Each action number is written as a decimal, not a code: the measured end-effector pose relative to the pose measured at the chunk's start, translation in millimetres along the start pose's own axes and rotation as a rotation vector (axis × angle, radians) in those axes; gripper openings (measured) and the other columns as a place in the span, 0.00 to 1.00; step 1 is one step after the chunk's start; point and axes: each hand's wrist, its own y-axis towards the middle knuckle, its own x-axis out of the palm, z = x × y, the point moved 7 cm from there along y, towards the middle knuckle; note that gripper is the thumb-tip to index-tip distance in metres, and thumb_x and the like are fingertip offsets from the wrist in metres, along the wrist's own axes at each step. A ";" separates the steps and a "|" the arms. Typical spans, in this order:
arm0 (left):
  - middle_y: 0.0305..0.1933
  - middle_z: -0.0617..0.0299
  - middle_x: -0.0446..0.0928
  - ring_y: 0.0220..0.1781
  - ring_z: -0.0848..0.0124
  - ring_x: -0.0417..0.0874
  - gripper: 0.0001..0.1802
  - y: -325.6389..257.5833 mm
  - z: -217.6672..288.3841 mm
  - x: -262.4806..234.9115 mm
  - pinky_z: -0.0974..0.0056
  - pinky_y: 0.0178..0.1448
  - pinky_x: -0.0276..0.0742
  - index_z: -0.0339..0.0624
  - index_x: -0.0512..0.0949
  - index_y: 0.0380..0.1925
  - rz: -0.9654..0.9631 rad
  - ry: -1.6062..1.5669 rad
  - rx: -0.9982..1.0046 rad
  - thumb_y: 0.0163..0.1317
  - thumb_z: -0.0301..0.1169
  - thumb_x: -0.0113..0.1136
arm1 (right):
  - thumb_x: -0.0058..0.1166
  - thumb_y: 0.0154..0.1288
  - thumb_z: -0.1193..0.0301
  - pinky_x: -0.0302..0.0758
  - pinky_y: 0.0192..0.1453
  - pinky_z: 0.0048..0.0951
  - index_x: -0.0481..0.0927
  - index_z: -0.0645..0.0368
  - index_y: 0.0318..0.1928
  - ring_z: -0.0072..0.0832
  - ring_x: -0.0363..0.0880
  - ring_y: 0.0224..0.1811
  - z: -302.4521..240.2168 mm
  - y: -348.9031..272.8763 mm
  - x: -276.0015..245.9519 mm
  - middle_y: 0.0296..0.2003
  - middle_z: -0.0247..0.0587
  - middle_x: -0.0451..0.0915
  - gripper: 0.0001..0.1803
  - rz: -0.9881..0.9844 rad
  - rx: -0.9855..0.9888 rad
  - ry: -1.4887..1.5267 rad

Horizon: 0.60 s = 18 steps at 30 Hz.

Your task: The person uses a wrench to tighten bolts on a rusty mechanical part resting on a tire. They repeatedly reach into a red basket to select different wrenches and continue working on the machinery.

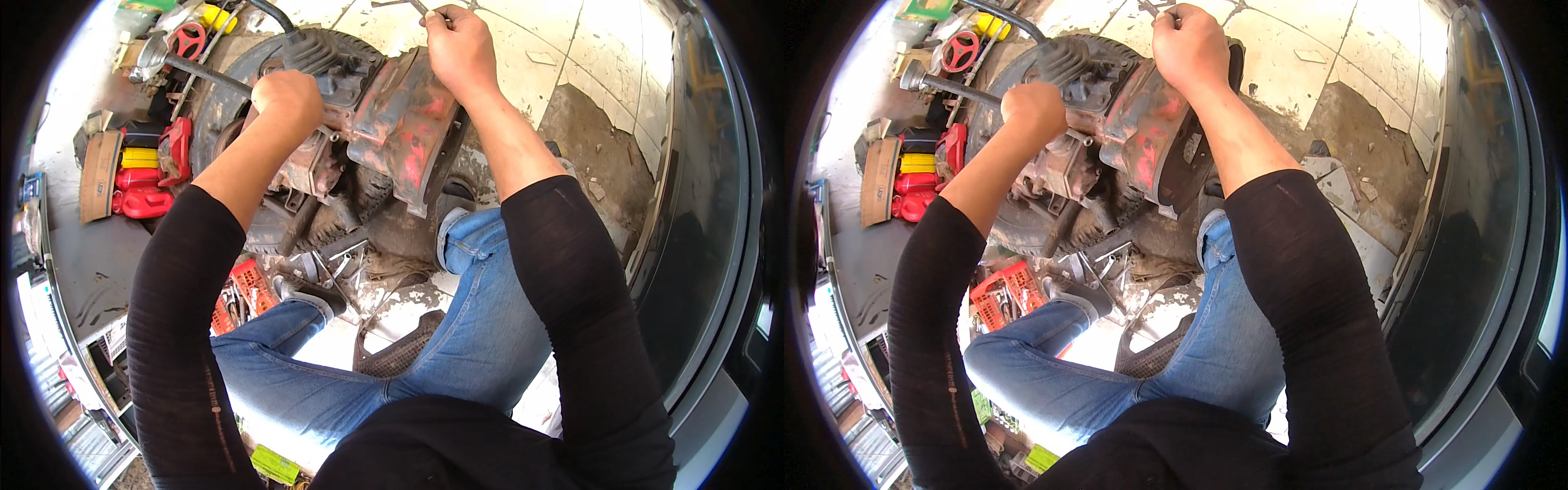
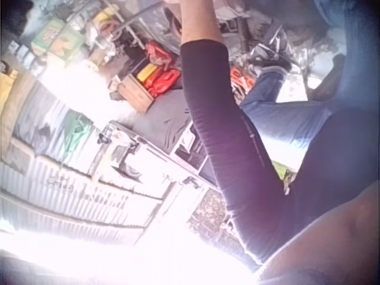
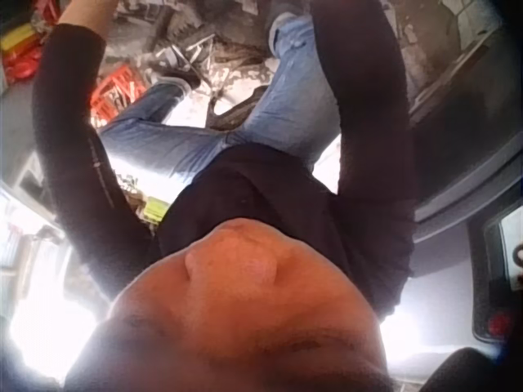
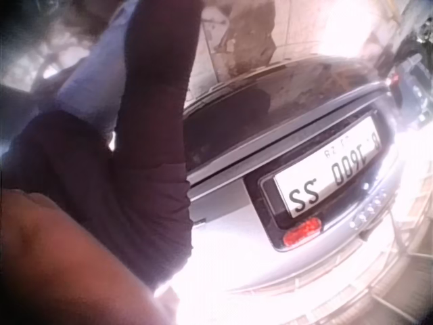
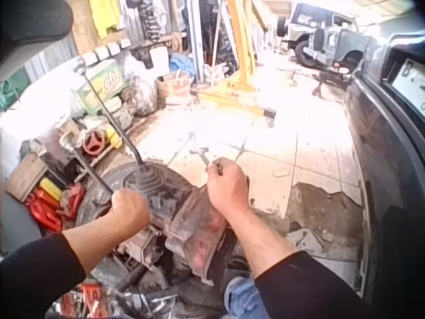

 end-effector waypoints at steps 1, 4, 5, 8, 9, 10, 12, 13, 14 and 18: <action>0.52 0.56 0.87 0.55 0.60 0.89 0.14 1.8 2.0 0.1 0.58 0.51 0.85 0.48 0.89 0.45 0.006 0.019 0.006 0.60 0.34 0.64 | 0.53 0.69 0.63 0.79 0.50 0.46 0.86 0.63 0.40 0.53 0.86 0.44 -0.3 -0.4 0.1 0.37 0.59 0.86 0.16 0.000 0.002 0.001; 0.50 0.57 0.88 0.55 0.62 0.88 0.13 4.7 4.8 -3.7 0.56 0.53 0.81 0.49 0.89 0.44 0.156 0.116 -0.005 0.61 0.37 0.66 | 0.54 0.69 0.63 0.79 0.50 0.45 0.85 0.64 0.41 0.53 0.86 0.44 -0.6 -1.0 0.5 0.36 0.59 0.86 0.16 0.009 -0.002 0.009; 0.49 0.58 0.88 0.55 0.62 0.87 0.13 5.3 4.5 -6.5 0.56 0.55 0.79 0.49 0.89 0.44 0.228 0.155 -0.012 0.61 0.39 0.67 | 0.54 0.69 0.63 0.79 0.50 0.45 0.85 0.64 0.41 0.53 0.86 0.44 -0.1 -1.0 0.5 0.36 0.60 0.86 0.16 0.019 -0.010 0.016; 0.49 0.59 0.88 0.57 0.62 0.86 0.16 12.9 -2.5 -3.8 0.54 0.62 0.71 0.50 0.89 0.44 0.174 0.207 0.039 0.61 0.44 0.69 | 0.54 0.69 0.63 0.79 0.50 0.46 0.85 0.65 0.41 0.53 0.86 0.44 -0.1 -0.2 1.9 0.37 0.60 0.86 0.16 0.007 -0.024 0.014; 0.49 0.58 0.88 0.56 0.61 0.87 0.18 13.4 -4.2 -2.0 0.52 0.66 0.66 0.49 0.89 0.44 0.155 0.177 0.033 0.61 0.47 0.70 | 0.54 0.68 0.63 0.79 0.49 0.46 0.85 0.65 0.41 0.53 0.85 0.44 -0.6 0.0 2.6 0.37 0.60 0.86 0.16 -0.005 -0.027 0.010; 0.49 0.58 0.88 0.55 0.61 0.87 0.18 11.4 -3.9 -3.5 0.51 0.66 0.66 0.49 0.89 0.44 0.134 0.168 0.030 0.61 0.47 0.70 | 0.54 0.68 0.63 0.79 0.49 0.46 0.85 0.65 0.41 0.53 0.85 0.44 -0.4 0.1 2.4 0.37 0.60 0.86 0.16 -0.013 -0.024 0.020; 0.48 0.58 0.89 0.55 0.61 0.87 0.18 7.6 -2.6 -5.9 0.50 0.66 0.66 0.49 0.89 0.44 0.091 0.151 0.024 0.61 0.48 0.70 | 0.54 0.68 0.63 0.79 0.49 0.46 0.85 0.65 0.41 0.54 0.85 0.44 0.2 -0.1 2.5 0.37 0.60 0.86 0.16 -0.030 -0.018 0.041; 0.48 0.58 0.89 0.54 0.61 0.88 0.18 7.7 -2.8 -4.9 0.50 0.66 0.65 0.50 0.89 0.44 0.089 0.148 0.022 0.62 0.48 0.70 | 0.54 0.69 0.63 0.79 0.49 0.46 0.85 0.66 0.41 0.54 0.85 0.43 0.9 0.2 2.0 0.37 0.60 0.86 0.16 -0.022 -0.022 0.044; 0.48 0.59 0.89 0.54 0.61 0.88 0.19 8.3 -4.0 -2.9 0.49 0.67 0.65 0.50 0.89 0.44 0.087 0.145 0.019 0.62 0.49 0.70 | 0.54 0.69 0.63 0.79 0.49 0.46 0.85 0.66 0.41 0.54 0.85 0.43 2.3 0.7 2.1 0.37 0.60 0.86 0.16 -0.015 -0.027 0.047; 0.47 0.61 0.89 0.50 0.63 0.88 0.12 -1.1 -4.4 -1.1 0.54 0.60 0.64 0.50 0.89 0.44 0.107 0.176 0.062 0.67 0.36 0.60 | 0.54 0.69 0.63 0.78 0.49 0.46 0.84 0.67 0.40 0.54 0.85 0.43 1.9 -0.4 0.2 0.37 0.60 0.86 0.17 0.025 -0.058 0.042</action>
